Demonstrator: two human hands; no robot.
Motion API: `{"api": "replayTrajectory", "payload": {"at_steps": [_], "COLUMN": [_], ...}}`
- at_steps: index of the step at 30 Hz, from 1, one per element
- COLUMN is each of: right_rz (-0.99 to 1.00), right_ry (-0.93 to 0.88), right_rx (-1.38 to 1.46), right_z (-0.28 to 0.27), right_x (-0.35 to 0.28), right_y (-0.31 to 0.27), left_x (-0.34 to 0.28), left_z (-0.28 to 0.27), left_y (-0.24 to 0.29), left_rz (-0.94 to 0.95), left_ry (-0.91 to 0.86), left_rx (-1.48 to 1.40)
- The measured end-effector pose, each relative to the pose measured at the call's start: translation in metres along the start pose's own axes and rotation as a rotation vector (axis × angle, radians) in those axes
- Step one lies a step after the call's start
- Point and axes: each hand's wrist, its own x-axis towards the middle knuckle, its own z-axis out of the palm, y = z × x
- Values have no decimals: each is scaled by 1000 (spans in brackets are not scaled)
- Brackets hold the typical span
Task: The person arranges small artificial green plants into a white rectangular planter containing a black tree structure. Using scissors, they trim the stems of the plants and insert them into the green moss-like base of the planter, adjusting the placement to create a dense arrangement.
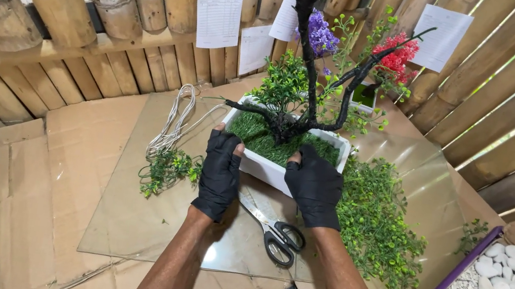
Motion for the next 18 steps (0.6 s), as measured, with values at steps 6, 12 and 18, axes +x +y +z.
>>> {"api": "replayTrajectory", "payload": {"at_steps": [6,12,18], "right_rz": [-1,-53,-34], "right_ry": [-37,-29,-94], "right_rx": [3,-49,-30], "right_z": [-3,4,-6], "right_x": [0,0,1], "right_y": [-2,5,3], "left_x": [1,3,-1], "left_z": [-4,-4,2], "left_y": [-10,-20,-41], "left_rz": [-18,-27,-27], "left_ry": [-57,-116,-173], "left_rx": [-3,-43,-34]}}
